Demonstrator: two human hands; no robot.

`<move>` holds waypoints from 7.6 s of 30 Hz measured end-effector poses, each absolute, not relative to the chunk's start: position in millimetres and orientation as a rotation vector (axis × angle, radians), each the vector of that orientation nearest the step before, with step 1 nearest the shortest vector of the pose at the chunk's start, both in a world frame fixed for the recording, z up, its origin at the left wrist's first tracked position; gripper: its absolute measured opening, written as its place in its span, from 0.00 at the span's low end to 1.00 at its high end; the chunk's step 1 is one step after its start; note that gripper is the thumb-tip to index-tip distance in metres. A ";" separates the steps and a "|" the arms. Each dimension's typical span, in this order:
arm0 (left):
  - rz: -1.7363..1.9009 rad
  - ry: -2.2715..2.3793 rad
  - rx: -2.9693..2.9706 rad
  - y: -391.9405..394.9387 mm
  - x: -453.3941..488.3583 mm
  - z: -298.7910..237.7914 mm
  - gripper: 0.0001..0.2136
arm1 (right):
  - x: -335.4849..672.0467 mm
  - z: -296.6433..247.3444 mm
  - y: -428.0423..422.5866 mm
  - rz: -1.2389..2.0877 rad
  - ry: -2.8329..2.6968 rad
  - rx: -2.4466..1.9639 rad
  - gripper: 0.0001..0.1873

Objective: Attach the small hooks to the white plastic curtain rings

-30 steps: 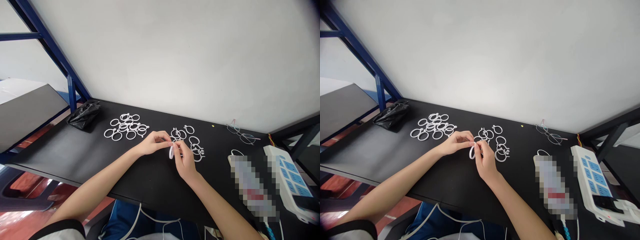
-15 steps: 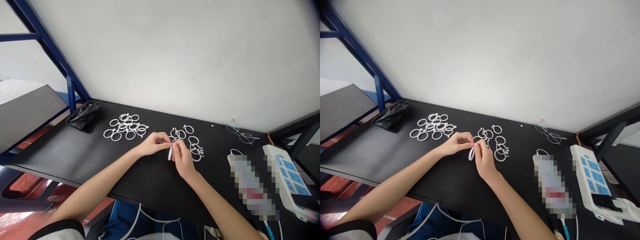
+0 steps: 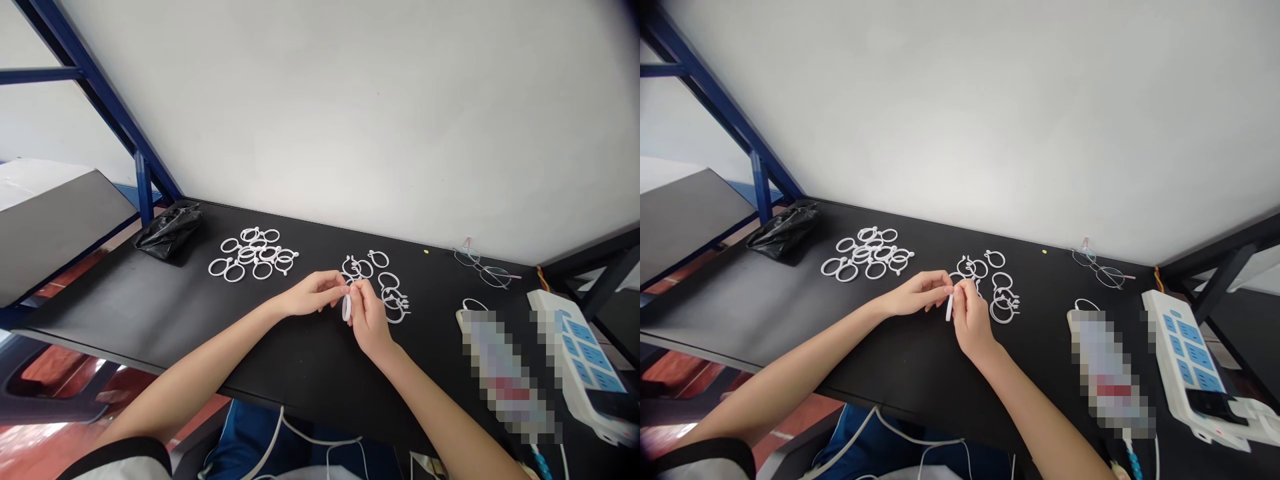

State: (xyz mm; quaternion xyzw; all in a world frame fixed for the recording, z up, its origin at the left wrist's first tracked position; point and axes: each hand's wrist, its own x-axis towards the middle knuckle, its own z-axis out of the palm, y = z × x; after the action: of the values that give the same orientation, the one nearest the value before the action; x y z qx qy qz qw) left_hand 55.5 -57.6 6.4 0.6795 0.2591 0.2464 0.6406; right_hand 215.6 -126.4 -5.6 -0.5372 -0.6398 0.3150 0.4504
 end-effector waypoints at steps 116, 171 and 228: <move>0.751 0.593 1.349 -63.6 60.4 9.9 0.19 | 212.5 -5.1 -123.9 1.197 -1.326 -1.093 0.16; 0.803 0.646 1.462 -61.0 62.2 0.0 0.12 | 210.3 -2.3 -122.5 1.037 -1.229 -1.193 0.10; 0.781 0.575 1.403 -59.1 55.7 8.3 0.17 | 208.6 -7.2 -128.3 0.698 -1.477 -1.204 0.05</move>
State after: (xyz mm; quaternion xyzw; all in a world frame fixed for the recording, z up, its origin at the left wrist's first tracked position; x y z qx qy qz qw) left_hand 55.7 -59.1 8.3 0.6194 0.2540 0.3450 0.6579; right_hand 208.6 -128.3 -7.2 -0.5039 -0.6183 0.2923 0.5277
